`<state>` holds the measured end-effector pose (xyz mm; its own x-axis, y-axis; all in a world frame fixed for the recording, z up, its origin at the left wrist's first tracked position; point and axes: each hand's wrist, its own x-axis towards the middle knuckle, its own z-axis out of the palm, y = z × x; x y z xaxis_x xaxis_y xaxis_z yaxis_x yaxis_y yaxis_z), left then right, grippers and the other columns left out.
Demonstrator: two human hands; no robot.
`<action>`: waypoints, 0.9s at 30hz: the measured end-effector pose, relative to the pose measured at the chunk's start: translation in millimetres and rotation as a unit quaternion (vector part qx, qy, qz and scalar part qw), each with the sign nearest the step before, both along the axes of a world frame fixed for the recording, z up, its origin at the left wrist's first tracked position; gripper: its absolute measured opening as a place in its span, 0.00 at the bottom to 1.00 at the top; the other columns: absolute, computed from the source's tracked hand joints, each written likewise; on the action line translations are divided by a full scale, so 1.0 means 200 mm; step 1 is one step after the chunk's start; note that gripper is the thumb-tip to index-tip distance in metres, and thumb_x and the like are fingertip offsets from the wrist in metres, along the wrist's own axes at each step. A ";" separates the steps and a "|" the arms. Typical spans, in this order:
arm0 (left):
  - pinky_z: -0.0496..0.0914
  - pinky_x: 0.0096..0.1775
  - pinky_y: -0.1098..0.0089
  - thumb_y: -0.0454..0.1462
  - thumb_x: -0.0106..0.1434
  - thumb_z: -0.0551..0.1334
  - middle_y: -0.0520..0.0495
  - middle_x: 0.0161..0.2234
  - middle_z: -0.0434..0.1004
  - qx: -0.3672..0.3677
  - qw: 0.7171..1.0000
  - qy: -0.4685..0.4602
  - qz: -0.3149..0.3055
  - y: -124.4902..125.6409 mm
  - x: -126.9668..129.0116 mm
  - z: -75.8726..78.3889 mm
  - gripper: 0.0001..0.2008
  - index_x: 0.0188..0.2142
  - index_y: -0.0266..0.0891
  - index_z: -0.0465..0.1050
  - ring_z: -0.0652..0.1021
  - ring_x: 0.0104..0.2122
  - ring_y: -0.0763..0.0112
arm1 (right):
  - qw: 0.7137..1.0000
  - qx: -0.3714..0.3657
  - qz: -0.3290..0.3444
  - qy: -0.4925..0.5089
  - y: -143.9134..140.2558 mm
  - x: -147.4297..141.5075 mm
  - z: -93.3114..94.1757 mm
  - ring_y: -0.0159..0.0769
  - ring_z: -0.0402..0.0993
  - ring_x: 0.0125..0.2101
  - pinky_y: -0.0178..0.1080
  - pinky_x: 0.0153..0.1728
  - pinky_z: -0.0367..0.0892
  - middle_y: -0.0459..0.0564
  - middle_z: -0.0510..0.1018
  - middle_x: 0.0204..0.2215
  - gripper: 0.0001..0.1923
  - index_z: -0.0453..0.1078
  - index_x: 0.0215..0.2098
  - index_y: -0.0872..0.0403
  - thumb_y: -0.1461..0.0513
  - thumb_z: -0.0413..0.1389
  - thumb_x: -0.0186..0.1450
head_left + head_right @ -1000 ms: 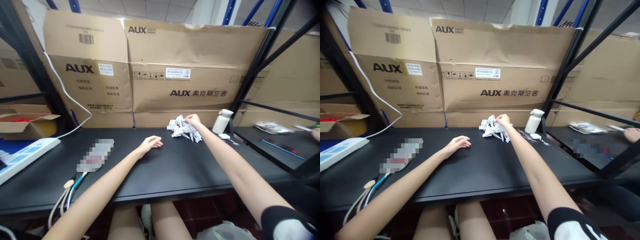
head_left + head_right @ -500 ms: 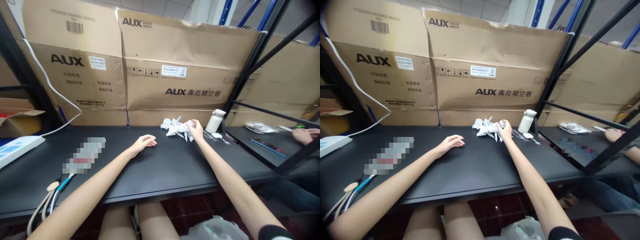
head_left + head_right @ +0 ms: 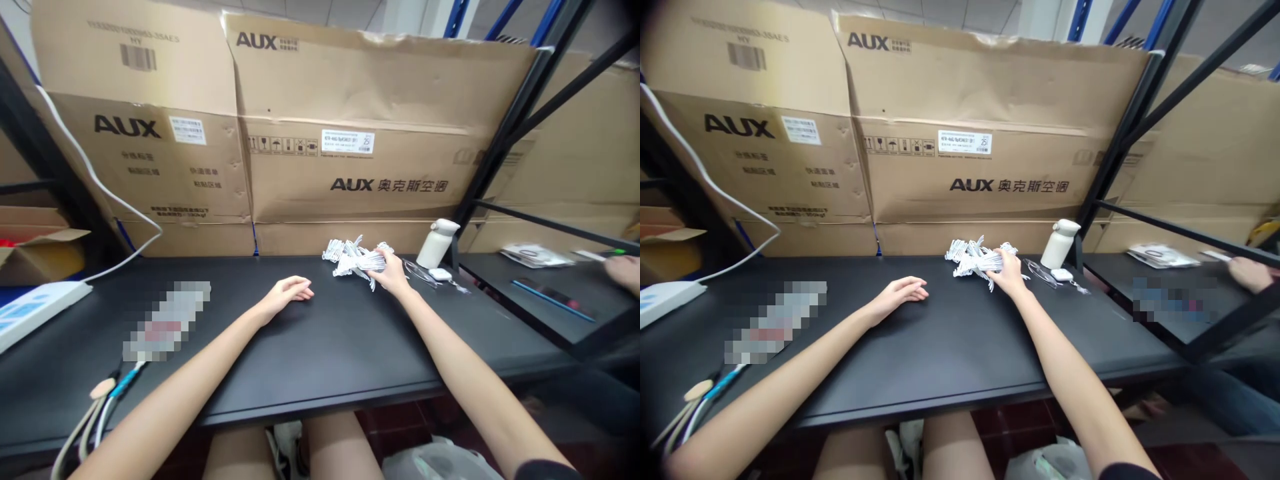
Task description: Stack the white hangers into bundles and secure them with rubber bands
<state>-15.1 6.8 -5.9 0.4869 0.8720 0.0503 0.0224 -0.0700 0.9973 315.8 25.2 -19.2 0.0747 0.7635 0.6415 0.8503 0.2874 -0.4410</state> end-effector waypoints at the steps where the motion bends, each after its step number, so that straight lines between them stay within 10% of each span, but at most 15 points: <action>1: 0.68 0.47 0.62 0.49 0.56 0.64 0.41 0.36 0.79 -0.003 1.000 -0.004 -0.001 0.00 0.00 0.00 0.21 0.41 0.36 0.73 0.78 0.37 0.66 | 1.000 0.004 0.002 0.001 -0.01 0.00 0.01 0.50 0.70 0.47 0.51 0.53 0.58 0.57 0.75 0.44 0.27 0.66 0.47 0.56 0.61 0.62 0.48; 12: 0.68 0.47 0.61 0.48 0.58 0.63 0.41 0.36 0.79 -0.002 1.000 0.009 -0.005 0.00 -0.01 -0.01 0.20 0.42 0.35 0.72 0.78 0.38 0.65 | 0.955 0.091 0.071 0.273 -0.15 -0.27 0.07 0.43 0.70 0.45 0.46 0.49 0.65 0.55 0.72 0.46 0.31 0.62 0.49 0.54 0.57 0.65 0.50; 14: 0.67 0.47 0.61 0.48 0.58 0.63 0.40 0.37 0.78 0.003 1.000 0.014 -0.007 -0.01 0.00 -0.01 0.20 0.43 0.35 0.70 0.77 0.38 0.65 | 0.903 -0.008 0.155 0.402 -0.20 -0.38 0.08 0.41 0.72 0.42 0.43 0.44 0.68 0.53 0.74 0.43 0.29 0.63 0.48 0.53 0.56 0.65 0.51; 21: 0.68 0.47 0.62 0.42 0.52 0.69 0.39 0.52 0.69 0.056 0.998 0.018 -0.030 -0.06 0.03 0.02 0.30 0.53 0.40 0.63 0.72 0.48 0.61 | 0.559 -0.411 0.421 0.584 -0.40 -0.62 0.12 0.37 0.74 0.32 0.38 0.30 0.68 0.57 0.78 0.38 0.24 0.67 0.48 0.57 0.48 0.50 0.64; 24: 0.67 0.46 0.64 0.40 0.53 0.68 0.42 0.46 0.73 0.053 0.992 0.019 -0.109 -0.10 0.05 0.04 0.25 0.50 0.38 0.67 0.74 0.44 0.63 | 0.519 -0.464 0.445 0.564 -0.43 -0.65 0.10 0.37 0.74 0.32 0.39 0.32 0.69 0.57 0.78 0.36 0.22 0.68 0.47 0.56 0.49 0.52 0.64; 27: 0.69 0.40 0.67 0.40 0.56 0.66 0.48 0.33 0.75 0.030 0.986 0.023 -0.164 -0.14 0.07 0.05 0.20 0.47 0.35 0.68 0.75 0.31 0.70 | 0.546 -0.437 0.432 0.569 -0.43 -0.66 0.07 0.38 0.74 0.34 0.40 0.33 0.70 0.53 0.77 0.36 0.19 0.69 0.45 0.53 0.51 0.58 0.61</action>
